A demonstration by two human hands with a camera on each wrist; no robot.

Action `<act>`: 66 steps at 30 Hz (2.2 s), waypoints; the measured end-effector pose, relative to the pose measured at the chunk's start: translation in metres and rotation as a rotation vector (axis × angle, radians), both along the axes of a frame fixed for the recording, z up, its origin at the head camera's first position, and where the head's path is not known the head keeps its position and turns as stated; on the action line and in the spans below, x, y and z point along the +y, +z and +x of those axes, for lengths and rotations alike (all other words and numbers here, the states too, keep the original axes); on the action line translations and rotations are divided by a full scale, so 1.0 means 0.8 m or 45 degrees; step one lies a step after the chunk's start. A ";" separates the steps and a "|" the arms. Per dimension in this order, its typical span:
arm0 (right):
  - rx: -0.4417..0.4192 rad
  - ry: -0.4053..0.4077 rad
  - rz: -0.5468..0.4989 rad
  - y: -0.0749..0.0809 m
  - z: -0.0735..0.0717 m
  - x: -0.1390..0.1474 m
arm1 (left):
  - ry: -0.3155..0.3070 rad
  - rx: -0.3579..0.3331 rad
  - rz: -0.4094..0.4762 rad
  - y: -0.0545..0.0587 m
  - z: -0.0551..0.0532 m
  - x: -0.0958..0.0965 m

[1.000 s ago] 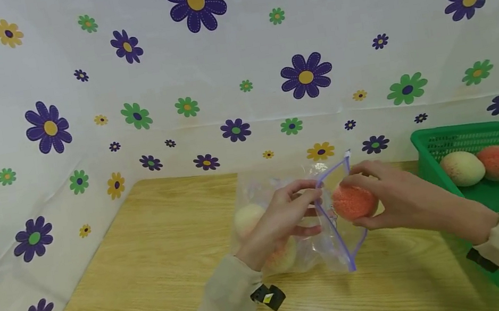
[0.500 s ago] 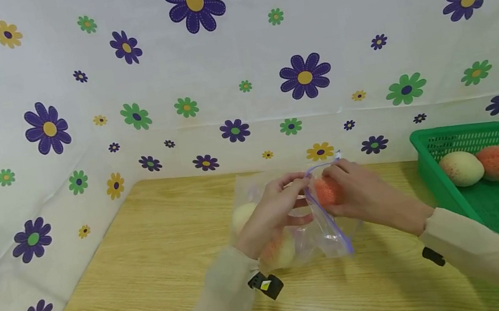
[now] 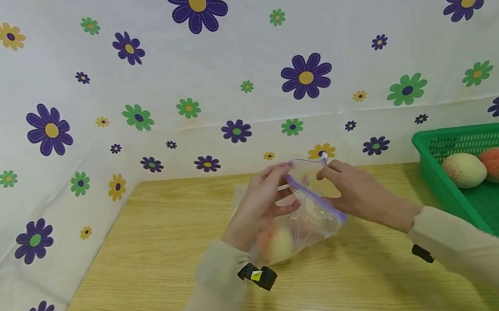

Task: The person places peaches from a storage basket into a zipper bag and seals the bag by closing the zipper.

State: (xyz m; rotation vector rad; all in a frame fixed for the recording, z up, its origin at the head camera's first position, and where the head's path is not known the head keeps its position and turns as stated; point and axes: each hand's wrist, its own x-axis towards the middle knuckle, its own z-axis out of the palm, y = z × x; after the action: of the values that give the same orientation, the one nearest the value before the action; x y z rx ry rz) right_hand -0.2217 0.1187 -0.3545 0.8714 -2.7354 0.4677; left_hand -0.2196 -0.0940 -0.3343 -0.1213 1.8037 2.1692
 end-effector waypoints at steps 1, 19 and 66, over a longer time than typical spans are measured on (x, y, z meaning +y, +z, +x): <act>-0.008 -0.002 -0.006 0.002 0.000 0.001 | 0.012 -0.005 0.008 0.002 -0.001 -0.002; 0.100 -0.058 0.001 0.051 0.017 0.055 | 0.036 -0.001 0.050 0.022 0.002 -0.013; -0.172 -0.328 0.551 0.029 -0.022 0.296 | -0.190 0.054 -0.191 -0.030 0.044 0.058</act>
State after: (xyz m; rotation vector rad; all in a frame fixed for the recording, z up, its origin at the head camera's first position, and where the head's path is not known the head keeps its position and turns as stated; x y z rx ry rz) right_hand -0.2390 0.3553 -0.3315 0.5712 -3.0732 -0.1269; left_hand -0.1846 -0.0473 -0.3584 0.0251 1.9323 1.9483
